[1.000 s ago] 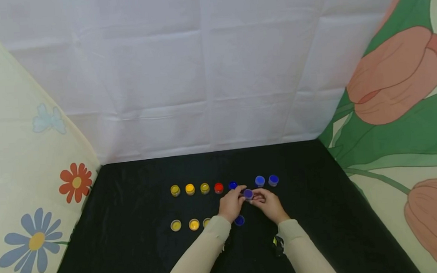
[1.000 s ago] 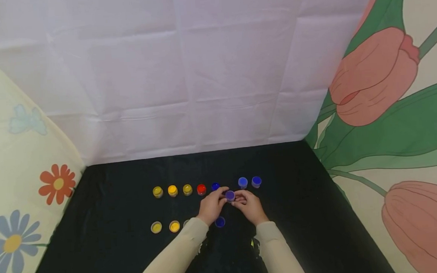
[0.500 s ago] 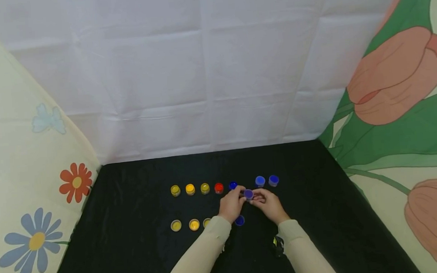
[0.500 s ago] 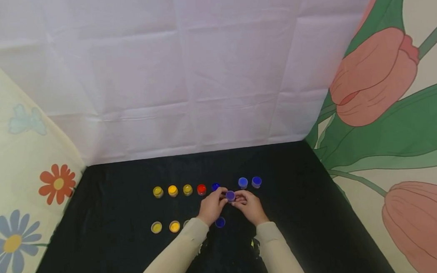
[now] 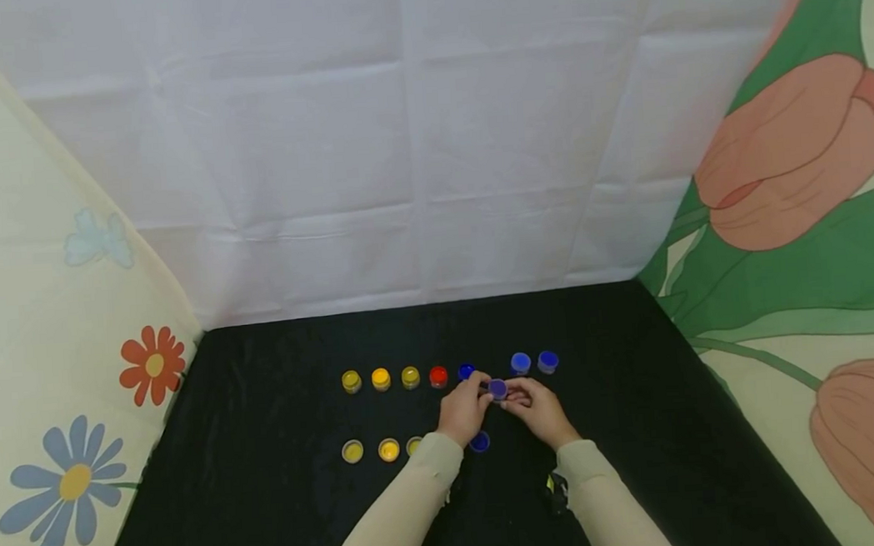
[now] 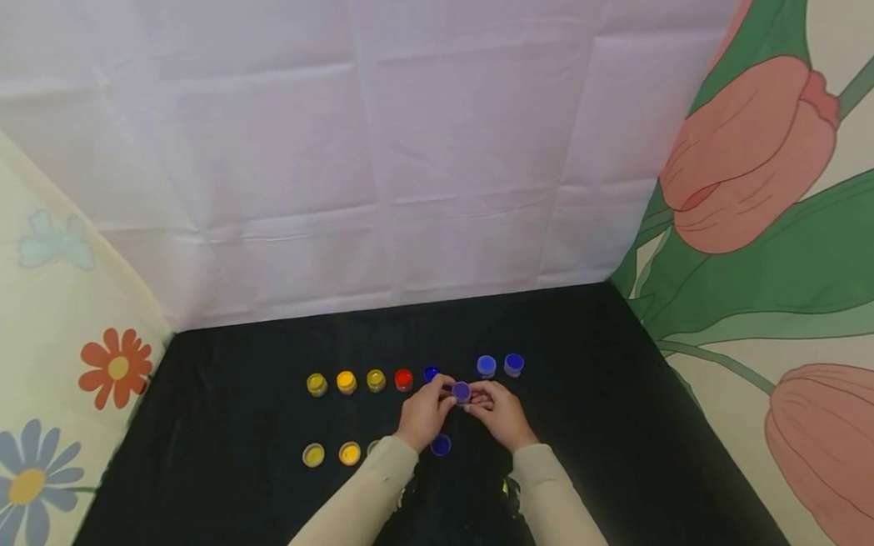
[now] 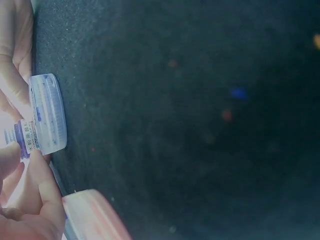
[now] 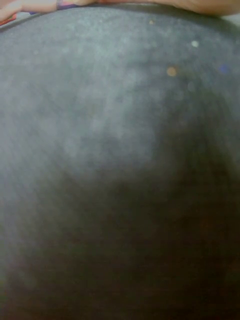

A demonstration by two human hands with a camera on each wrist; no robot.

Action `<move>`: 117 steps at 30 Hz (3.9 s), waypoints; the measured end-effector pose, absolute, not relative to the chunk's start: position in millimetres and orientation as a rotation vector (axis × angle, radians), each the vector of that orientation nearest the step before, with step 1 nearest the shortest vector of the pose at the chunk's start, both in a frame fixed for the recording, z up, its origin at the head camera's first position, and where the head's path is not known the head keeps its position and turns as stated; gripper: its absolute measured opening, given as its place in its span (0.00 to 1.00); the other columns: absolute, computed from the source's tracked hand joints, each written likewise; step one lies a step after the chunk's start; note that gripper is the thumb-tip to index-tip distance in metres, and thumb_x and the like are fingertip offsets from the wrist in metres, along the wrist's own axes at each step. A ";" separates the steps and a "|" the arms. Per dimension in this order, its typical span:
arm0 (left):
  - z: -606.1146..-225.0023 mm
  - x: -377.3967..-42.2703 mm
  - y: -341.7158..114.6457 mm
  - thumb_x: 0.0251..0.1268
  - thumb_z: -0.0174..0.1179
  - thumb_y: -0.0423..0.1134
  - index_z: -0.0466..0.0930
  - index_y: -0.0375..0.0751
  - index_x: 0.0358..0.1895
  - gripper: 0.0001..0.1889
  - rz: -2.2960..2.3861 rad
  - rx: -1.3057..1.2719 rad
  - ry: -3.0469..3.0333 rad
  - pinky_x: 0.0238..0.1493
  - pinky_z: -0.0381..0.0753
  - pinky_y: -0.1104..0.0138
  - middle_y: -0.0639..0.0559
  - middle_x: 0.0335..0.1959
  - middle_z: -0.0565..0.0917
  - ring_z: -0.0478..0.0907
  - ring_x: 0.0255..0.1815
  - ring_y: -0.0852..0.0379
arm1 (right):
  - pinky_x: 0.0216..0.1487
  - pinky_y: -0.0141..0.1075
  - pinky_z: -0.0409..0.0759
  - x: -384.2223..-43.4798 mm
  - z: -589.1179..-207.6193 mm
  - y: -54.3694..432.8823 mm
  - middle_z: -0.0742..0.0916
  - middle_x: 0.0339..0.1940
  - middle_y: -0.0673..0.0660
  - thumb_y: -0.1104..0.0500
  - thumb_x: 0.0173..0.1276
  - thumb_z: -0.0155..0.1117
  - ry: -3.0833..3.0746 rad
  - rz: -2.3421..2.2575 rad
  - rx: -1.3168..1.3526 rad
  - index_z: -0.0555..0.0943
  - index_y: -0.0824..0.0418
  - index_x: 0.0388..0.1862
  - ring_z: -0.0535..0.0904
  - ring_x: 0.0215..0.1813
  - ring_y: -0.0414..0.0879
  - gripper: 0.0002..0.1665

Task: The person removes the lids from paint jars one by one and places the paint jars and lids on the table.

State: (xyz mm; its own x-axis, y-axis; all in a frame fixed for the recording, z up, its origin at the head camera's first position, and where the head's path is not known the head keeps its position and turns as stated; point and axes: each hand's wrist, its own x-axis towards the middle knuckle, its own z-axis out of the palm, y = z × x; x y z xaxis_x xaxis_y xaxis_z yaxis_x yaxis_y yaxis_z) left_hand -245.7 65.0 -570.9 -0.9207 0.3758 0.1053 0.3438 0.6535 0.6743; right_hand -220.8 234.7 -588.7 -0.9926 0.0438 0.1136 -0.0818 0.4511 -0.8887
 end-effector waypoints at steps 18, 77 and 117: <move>-567.8 -242.9 63.7 0.76 0.59 0.38 0.77 0.48 0.56 0.11 1.164 0.622 2.823 0.52 0.81 0.52 0.47 0.48 0.87 0.84 0.48 0.52 | 0.44 0.28 0.82 -221.1 -590.0 235.1 0.83 0.44 0.62 0.74 0.63 0.71 -2.559 1.576 0.050 0.82 0.72 0.51 0.84 0.43 0.46 0.17; -572.8 -244.3 64.8 0.74 0.61 0.41 0.79 0.52 0.61 0.15 1.142 0.628 2.861 0.50 0.81 0.53 0.51 0.46 0.87 0.84 0.47 0.54 | 0.44 0.30 0.83 -220.8 -588.7 233.8 0.83 0.43 0.63 0.72 0.64 0.71 -2.577 1.541 0.018 0.82 0.72 0.51 0.84 0.42 0.47 0.16; -558.2 -261.5 64.4 0.73 0.59 0.30 0.83 0.38 0.56 0.12 0.943 1.068 2.789 0.65 0.75 0.63 0.46 0.57 0.83 0.79 0.60 0.52 | 0.44 0.29 0.83 -221.6 -589.4 232.2 0.83 0.44 0.63 0.72 0.62 0.73 -2.554 1.600 0.028 0.82 0.73 0.50 0.84 0.43 0.49 0.18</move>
State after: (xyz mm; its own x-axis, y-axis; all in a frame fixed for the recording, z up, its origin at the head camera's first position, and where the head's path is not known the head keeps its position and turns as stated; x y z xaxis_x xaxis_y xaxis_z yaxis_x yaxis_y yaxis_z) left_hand -261.5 64.4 -558.2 -0.7672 0.6106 0.1966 0.6046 0.5858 0.5397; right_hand -221.6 232.2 -589.4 -0.9917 0.0519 0.1175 -0.0830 0.4387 -0.8948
